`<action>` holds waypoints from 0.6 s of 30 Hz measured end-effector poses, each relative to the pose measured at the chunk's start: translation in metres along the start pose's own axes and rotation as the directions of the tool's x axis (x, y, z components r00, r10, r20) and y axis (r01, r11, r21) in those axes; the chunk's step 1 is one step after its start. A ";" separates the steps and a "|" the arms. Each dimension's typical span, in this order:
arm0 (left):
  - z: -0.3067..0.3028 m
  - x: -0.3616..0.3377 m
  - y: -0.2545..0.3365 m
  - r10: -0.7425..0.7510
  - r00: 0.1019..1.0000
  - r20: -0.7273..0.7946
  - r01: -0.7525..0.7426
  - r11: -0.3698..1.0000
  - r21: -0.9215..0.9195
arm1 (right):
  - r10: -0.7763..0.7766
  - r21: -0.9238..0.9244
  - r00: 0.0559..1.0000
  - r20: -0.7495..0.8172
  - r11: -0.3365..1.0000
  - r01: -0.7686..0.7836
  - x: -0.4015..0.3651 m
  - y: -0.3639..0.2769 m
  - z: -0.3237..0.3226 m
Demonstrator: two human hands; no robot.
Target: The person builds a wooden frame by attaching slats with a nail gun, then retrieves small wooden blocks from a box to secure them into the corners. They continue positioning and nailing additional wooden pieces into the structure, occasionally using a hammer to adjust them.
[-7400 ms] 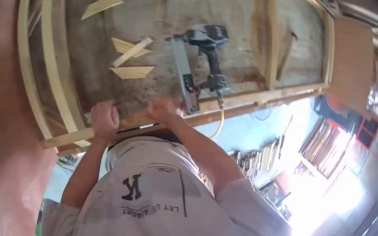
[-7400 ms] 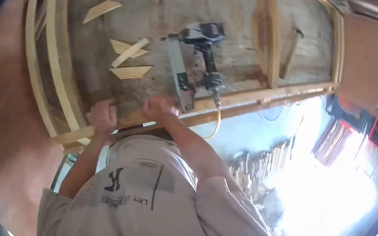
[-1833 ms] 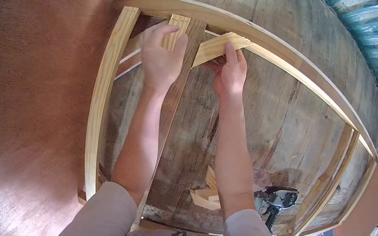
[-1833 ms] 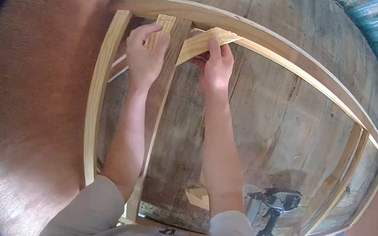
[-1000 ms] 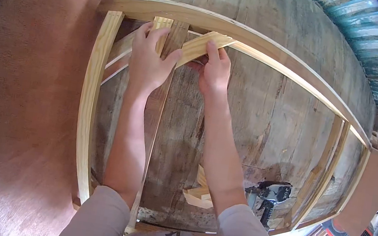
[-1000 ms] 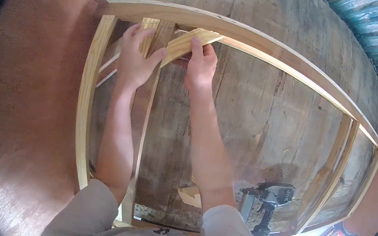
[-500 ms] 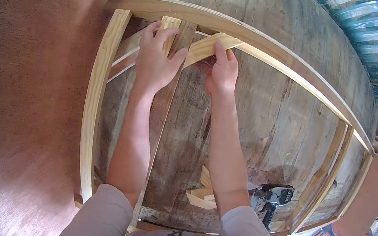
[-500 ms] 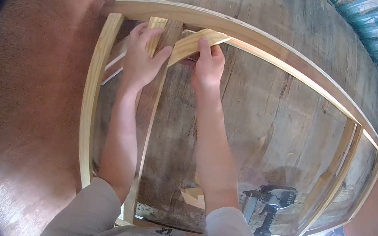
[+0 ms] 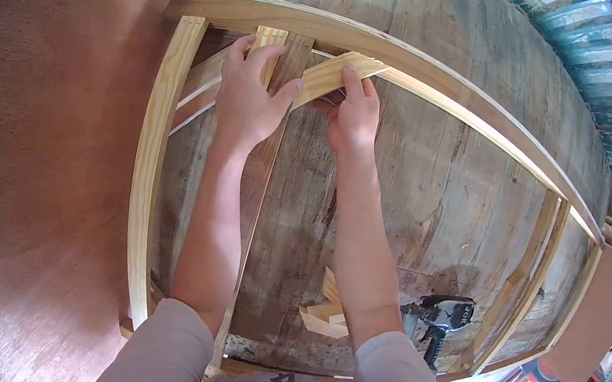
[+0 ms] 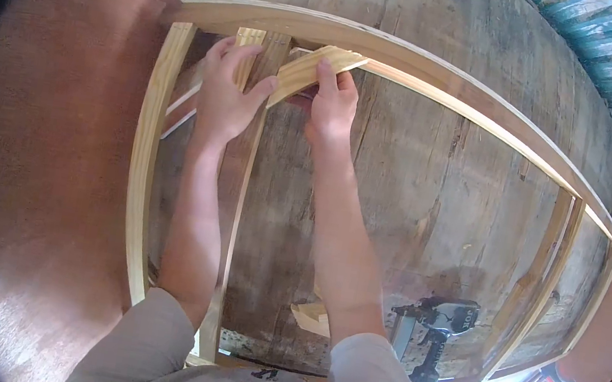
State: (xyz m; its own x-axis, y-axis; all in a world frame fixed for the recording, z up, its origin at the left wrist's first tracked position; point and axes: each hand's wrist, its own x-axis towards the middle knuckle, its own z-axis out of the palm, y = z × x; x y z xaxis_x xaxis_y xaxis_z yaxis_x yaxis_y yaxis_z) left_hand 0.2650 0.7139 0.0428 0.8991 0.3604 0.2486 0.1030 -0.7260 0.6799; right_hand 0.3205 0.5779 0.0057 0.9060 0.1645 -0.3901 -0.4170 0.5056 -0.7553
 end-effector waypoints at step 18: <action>0.003 0.007 0.020 0.179 0.984 0.021 -0.180 0.960 0.215 | 0.168 -0.018 0.983 -0.069 0.985 -0.170 0.009 -0.019 -0.004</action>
State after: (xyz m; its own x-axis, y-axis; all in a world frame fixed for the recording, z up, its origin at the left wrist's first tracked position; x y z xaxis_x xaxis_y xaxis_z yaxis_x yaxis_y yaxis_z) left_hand 0.2749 0.6998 0.0563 0.9117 0.2118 0.3520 0.0286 -0.8875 0.4600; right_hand 0.3362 0.5664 0.0151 0.8155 0.1880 -0.5474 -0.5662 0.4550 -0.6873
